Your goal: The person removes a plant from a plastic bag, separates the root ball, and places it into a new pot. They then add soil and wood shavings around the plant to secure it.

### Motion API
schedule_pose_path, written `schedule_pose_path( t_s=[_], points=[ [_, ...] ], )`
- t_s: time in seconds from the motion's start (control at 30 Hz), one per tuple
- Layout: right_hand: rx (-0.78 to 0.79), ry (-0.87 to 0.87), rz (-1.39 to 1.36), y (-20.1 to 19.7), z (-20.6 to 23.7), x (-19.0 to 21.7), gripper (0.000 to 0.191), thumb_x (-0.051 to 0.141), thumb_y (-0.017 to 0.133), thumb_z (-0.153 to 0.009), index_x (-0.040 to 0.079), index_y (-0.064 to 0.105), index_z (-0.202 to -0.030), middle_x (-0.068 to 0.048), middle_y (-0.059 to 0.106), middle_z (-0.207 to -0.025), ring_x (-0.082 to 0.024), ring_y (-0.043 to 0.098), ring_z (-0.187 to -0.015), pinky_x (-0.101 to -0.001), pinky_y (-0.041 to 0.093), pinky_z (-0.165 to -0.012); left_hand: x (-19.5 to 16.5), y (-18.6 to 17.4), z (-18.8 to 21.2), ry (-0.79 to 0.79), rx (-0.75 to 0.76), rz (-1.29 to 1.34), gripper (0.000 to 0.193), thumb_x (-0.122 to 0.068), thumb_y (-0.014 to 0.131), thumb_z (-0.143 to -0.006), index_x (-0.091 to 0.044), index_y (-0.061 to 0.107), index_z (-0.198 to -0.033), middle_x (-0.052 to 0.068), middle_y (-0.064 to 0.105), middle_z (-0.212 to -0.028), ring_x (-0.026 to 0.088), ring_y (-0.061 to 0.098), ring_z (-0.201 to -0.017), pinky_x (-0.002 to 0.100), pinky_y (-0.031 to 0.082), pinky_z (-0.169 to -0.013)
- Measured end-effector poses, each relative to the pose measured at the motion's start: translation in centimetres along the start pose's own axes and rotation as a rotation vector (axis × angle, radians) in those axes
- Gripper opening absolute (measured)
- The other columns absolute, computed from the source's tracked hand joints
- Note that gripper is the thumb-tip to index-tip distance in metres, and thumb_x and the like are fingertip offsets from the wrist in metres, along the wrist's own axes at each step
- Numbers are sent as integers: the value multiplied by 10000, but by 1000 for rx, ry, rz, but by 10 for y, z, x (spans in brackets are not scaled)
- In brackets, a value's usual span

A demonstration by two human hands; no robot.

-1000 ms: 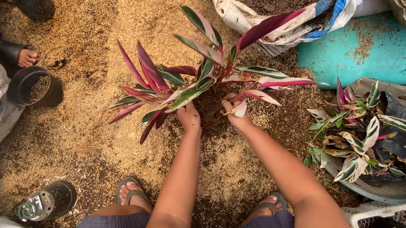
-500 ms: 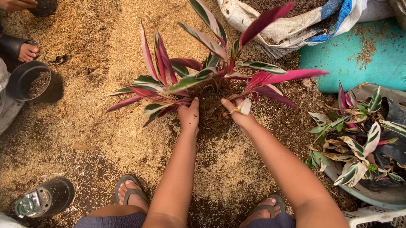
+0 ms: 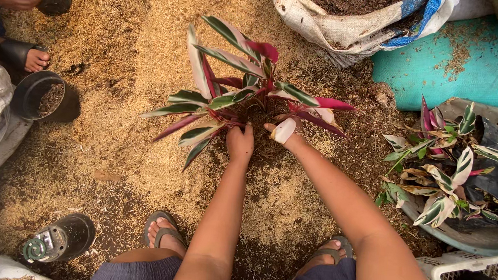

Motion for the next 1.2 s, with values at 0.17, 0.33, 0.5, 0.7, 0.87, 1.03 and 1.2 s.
schedule_pose_path(
  t_s=[0.17,0.33,0.5,0.7,0.87,1.03,1.2],
  points=[
    [79,44,54,-1,-6,8,739,295,930,-720,-30,544,-1259,-194,613,-1202,-263,608,-1084,-364,518,-936,5,2,1,-130,143,197,432,-338,738,-839,91,715,-889,217,732,-841,330,722,-792,456,548,-794],
    [98,145,287,2,-9,11,686,429,883,-756,-12,603,-1201,-160,659,-1199,-280,630,-1107,-357,491,-999,0,-1,-10,-126,226,184,394,-321,757,-786,59,711,-879,142,716,-793,275,698,-748,427,528,-744],
    [115,-41,3,-12,-7,10,736,414,887,-731,-81,588,-1187,-205,664,-1133,-291,663,-1051,-382,525,-938,2,0,-12,-108,217,204,384,-326,713,-848,55,662,-854,130,673,-746,254,650,-692,411,517,-700],
    [261,8,-99,-33,-11,-11,684,471,862,-745,-93,663,-1077,-231,715,-1022,-312,684,-984,-414,554,-882,1,-6,-17,42,183,342,264,-227,625,-899,21,623,-990,87,648,-783,200,599,-693,386,494,-676],
    [288,-76,-45,-27,-12,-27,699,505,856,-781,-99,652,-1069,-229,688,-1009,-294,673,-959,-413,545,-873,6,5,-19,-41,175,475,226,-186,590,-960,21,636,-1041,67,607,-797,183,542,-715,366,470,-687],
    [340,71,11,-56,0,-41,522,488,785,-810,62,701,-1100,-123,731,-1008,-227,699,-910,-389,573,-849,28,-17,-37,-214,63,716,175,-145,565,-996,16,590,-1060,62,533,-814,194,467,-685,393,390,-616],
    [326,323,-149,-125,21,-77,339,368,808,-799,109,699,-989,-80,738,-963,-235,688,-858,-396,594,-790,57,-69,-65,-249,-79,496,111,-229,552,-983,-130,518,-1020,19,588,-804,134,543,-710,338,459,-679]
  ],
)
Point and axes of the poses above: each hand's wrist, its own z-axis away from the middle knuckle, its own y-axis out of the palm, x = y × z, the point moved 3 cm from there along -z, towards the middle knuckle
